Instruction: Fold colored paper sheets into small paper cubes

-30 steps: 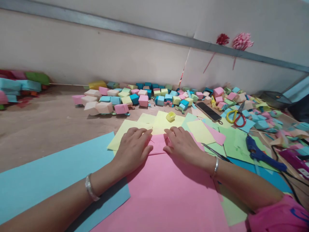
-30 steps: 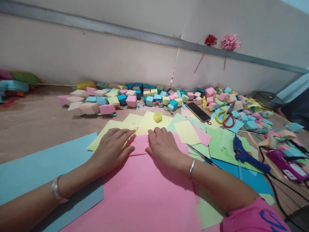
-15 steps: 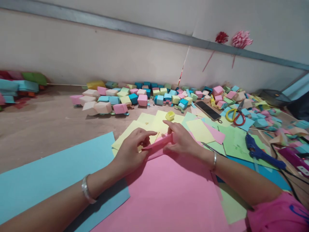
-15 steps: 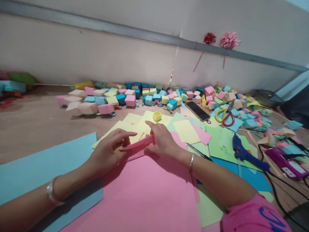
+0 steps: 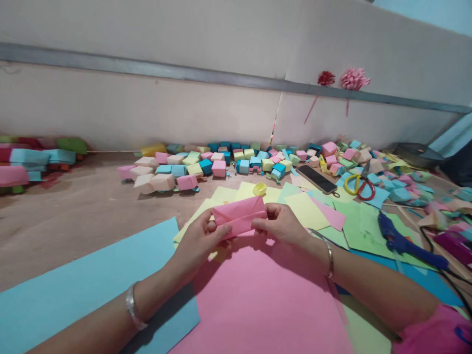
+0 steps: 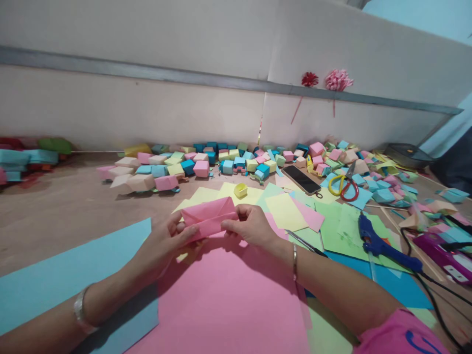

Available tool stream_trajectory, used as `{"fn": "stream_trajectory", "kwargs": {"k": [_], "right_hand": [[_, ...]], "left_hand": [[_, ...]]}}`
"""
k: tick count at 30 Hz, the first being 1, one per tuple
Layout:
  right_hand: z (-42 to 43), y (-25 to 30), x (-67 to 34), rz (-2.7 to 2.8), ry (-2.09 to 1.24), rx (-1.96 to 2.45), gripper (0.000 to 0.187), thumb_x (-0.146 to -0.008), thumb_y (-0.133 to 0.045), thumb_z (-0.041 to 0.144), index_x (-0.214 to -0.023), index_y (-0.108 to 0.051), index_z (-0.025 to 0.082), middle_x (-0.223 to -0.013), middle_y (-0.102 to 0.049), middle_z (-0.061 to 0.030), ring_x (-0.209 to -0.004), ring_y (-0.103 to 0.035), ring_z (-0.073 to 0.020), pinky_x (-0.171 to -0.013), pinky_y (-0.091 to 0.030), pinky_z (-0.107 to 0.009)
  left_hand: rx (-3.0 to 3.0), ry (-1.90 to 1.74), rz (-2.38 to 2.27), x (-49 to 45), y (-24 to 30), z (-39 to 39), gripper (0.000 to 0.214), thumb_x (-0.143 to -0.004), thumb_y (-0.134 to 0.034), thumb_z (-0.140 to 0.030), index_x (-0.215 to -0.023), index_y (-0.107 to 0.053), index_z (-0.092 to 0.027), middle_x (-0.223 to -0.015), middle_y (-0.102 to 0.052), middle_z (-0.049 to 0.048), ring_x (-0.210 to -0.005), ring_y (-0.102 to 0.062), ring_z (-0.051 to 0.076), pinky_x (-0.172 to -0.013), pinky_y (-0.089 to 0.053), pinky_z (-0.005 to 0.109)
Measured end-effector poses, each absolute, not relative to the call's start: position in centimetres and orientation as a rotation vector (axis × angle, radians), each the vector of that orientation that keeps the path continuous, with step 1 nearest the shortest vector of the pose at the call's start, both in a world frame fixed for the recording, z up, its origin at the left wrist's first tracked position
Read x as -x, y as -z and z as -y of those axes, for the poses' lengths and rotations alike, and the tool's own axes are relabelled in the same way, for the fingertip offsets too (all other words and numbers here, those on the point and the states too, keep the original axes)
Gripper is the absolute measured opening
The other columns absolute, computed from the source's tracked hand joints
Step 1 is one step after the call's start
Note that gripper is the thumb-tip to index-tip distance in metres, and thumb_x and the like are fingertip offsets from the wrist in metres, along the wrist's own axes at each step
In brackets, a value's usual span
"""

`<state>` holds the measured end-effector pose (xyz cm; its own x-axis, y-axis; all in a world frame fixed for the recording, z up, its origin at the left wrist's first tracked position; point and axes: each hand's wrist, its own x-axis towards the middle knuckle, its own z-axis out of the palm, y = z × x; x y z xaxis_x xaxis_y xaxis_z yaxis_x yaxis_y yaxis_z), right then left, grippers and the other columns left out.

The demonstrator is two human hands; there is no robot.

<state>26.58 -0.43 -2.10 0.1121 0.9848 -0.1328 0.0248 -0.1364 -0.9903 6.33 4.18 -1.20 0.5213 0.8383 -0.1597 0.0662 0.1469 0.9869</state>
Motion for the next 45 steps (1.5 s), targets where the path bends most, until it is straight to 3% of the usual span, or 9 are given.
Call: {"fn": "stream_trajectory", "kwargs": {"k": [3,8,15,23,27,30,33,36,45], "right_hand": [[0.6,2.2,-26.5,1.118,-1.216,1.381,0.020,-0.068,-0.074,0.031,-0.071,-0.061,0.016,-0.057,-0.065,0.0014,-0.045,-0.058,-0.0094,-0.041,-0.042,-0.018],[0.8,2.0,-26.3,1.143,-1.315,1.366,0.034,-0.081,-0.060,0.052,-0.078,-0.056,0.018,-0.060,-0.068,-0.0013,-0.044,-0.063,-0.0138,-0.032,-0.032,-0.016],[0.9,1.6,-26.2,1.085,-1.324,1.334,0.015,-0.074,-0.065,0.029,-0.077,-0.061,0.014,-0.057,-0.064,0.0001,-0.046,-0.061,-0.0118,-0.041,-0.044,-0.019],[0.1,2.4,-27.1,0.882,-1.599,1.178,0.028,-0.065,-0.068,0.019,-0.092,-0.068,0.014,-0.051,-0.060,0.0029,-0.040,-0.053,-0.0086,-0.039,-0.040,-0.018],[-0.1,2.8,-27.3,0.742,-1.680,1.104,0.027,-0.061,-0.063,0.013,-0.087,-0.070,0.014,-0.051,-0.062,0.0003,-0.042,-0.053,-0.0087,-0.042,-0.042,-0.019],[0.0,2.7,-27.1,0.702,-1.641,1.071,0.023,-0.061,-0.064,0.011,-0.083,-0.070,0.015,-0.050,-0.060,0.0012,-0.043,-0.051,-0.0092,-0.042,-0.042,-0.020],[0.3,2.5,-26.3,0.671,-1.517,1.010,0.018,-0.061,-0.069,0.010,-0.078,-0.071,0.016,-0.052,-0.061,0.0010,-0.046,-0.052,-0.0081,-0.046,-0.044,-0.019],[1.0,2.5,-24.8,0.680,-1.410,0.981,0.017,-0.064,-0.072,0.014,-0.080,-0.075,0.018,-0.060,-0.066,-0.0007,-0.054,-0.059,-0.0103,-0.055,-0.050,-0.022],[2.4,3.8,-23.8,1.678,-0.865,1.088,0.028,-0.077,-0.058,0.007,-0.087,-0.077,0.025,-0.105,-0.067,-0.0060,-0.098,-0.063,-0.0197,-0.083,-0.054,-0.035]], "left_hand": [[-1.316,-0.610,-0.888,-6.3,1.3,-4.0,0.031,-0.080,-0.067,-0.044,-0.085,-0.051,-0.017,-0.055,-0.063,-0.0011,-0.052,-0.067,0.021,-0.045,-0.053,0.030],[-1.328,-0.650,-0.909,-6.3,1.2,-4.1,0.031,-0.078,-0.068,-0.043,-0.082,-0.051,-0.017,-0.054,-0.063,-0.0017,-0.049,-0.067,0.022,-0.042,-0.053,0.031],[-1.308,-0.635,-0.859,-6.0,1.3,-4.1,0.032,-0.080,-0.067,-0.044,-0.080,-0.049,-0.017,-0.055,-0.065,-0.0002,-0.046,-0.065,0.020,-0.037,-0.048,0.025],[-1.032,-0.591,-0.744,-5.6,1.8,-4.9,0.019,-0.078,-0.062,-0.023,-0.095,-0.061,-0.015,-0.047,-0.060,-0.0006,-0.037,-0.053,0.013,-0.036,-0.042,0.022],[-0.905,-0.636,-0.783,-5.4,1.6,-5.5,0.020,-0.070,-0.061,-0.010,-0.089,-0.065,-0.015,-0.052,-0.063,0.0019,-0.046,-0.057,0.010,-0.042,-0.039,0.015],[-0.862,-0.702,-0.748,-5.6,1.4,-5.5,0.021,-0.080,-0.062,-0.021,-0.101,-0.065,-0.018,-0.062,-0.067,0.0023,-0.056,-0.062,0.012,-0.053,-0.048,0.019],[-0.896,-0.783,-0.618,-6.1,1.4,-4.9,0.030,-0.086,-0.062,-0.040,-0.108,-0.064,-0.020,-0.097,-0.072,0.0064,-0.090,-0.067,0.017,-0.079,-0.054,0.027],[-1.032,-0.738,-0.478,-6.7,1.8,-3.7,0.049,-0.077,-0.072,-0.048,-0.114,-0.062,-0.019,-0.128,-0.062,0.0121,-0.118,-0.057,0.025,-0.101,-0.046,0.037],[-1.188,-0.735,-0.705,-6.2,0.9,-2.1,0.038,-0.087,-0.062,-0.041,-0.119,-0.060,-0.021,-0.135,-0.058,0.0109,-0.127,-0.051,0.027,-0.100,-0.048,0.037]]}}
